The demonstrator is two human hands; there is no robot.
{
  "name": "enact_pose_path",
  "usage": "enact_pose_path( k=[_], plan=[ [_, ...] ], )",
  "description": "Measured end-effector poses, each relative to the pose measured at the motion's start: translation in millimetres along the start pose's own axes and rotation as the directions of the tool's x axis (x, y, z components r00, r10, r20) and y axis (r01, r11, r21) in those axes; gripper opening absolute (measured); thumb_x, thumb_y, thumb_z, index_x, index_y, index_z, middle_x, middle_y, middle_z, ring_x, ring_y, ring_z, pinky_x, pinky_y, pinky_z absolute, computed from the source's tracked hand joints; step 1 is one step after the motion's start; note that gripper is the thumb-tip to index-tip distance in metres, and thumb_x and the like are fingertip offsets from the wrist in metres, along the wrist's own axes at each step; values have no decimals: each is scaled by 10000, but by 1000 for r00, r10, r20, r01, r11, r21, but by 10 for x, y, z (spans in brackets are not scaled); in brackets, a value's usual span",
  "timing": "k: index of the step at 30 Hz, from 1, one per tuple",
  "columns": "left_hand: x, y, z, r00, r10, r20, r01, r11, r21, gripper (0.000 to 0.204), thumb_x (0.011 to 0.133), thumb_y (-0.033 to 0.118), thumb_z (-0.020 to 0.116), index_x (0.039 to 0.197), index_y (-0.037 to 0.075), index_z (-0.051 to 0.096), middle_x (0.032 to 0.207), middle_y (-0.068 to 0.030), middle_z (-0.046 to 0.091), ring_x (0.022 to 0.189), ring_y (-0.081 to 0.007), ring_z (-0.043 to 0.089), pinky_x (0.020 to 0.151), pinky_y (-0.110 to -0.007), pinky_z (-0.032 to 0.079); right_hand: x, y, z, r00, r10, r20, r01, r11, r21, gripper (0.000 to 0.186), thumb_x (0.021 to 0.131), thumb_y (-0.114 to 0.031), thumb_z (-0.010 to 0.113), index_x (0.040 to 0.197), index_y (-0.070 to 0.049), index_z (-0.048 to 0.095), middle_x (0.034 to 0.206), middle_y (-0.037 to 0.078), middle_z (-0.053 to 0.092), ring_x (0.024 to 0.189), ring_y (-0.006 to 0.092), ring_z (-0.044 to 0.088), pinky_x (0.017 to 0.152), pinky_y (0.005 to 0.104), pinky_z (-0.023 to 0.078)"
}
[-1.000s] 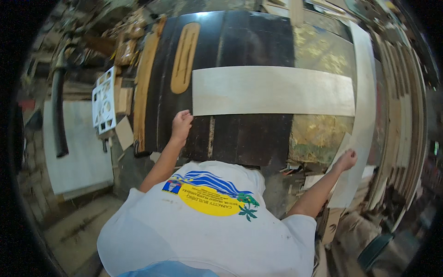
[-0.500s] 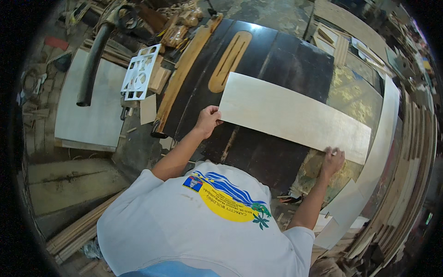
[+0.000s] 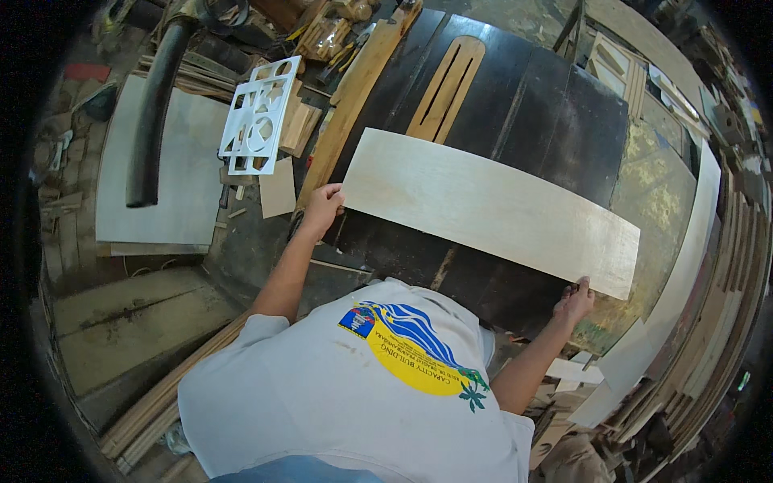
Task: The person cuts wooden boards into smaller square pieces using a table saw, then gathers and aligns the cut wooden pieces into a stack by hand.
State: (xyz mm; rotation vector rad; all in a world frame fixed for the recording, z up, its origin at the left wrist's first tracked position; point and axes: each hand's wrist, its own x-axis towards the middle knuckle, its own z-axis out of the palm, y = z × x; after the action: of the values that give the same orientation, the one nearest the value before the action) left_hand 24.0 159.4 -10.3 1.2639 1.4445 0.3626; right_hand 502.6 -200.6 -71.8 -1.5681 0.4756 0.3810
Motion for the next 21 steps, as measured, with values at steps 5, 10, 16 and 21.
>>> enact_pose_path(
  k=[5,10,16,21],
  plan=[
    [-110,191,13,874,478,91,-349,485,802,426,878,170,658,1277,34,598,1258,-197,553,1210,-373,521,1000,-489,439,-464,261,-211,996,58,68,-45,983,-178,226,967,-265,682,902,-77,577,739,33,621,666,137,618,572,268,503],
    [104,11,4,705,572,419,-613,195,765,428,912,34,502,1338,9,530,1481,-226,421,1401,-404,386,1120,-521,361,-1112,80,74,955,-225,192,201,21,-979,261,917,-240,735,1036,-30,635,751,93,688,743,318,679,743,431,559],
    [317,22,-32,619,563,547,-728,151,669,478,896,17,504,1365,-60,461,1506,-251,389,1409,-432,372,1144,-531,351,-2032,298,1065,399,-112,910,917,18,-399,639,783,-190,812,1367,-106,567,1537,160,404,1420,343,384,1153,438,342],
    [483,51,-41,572,606,553,-757,130,641,464,883,4,516,1339,-70,471,1499,-267,380,1373,-442,413,1116,-501,397,-1935,499,1336,257,-97,962,960,-88,-266,642,796,-191,793,1390,-122,561,1571,158,371,1478,354,295,1204,515,231]
  ],
)
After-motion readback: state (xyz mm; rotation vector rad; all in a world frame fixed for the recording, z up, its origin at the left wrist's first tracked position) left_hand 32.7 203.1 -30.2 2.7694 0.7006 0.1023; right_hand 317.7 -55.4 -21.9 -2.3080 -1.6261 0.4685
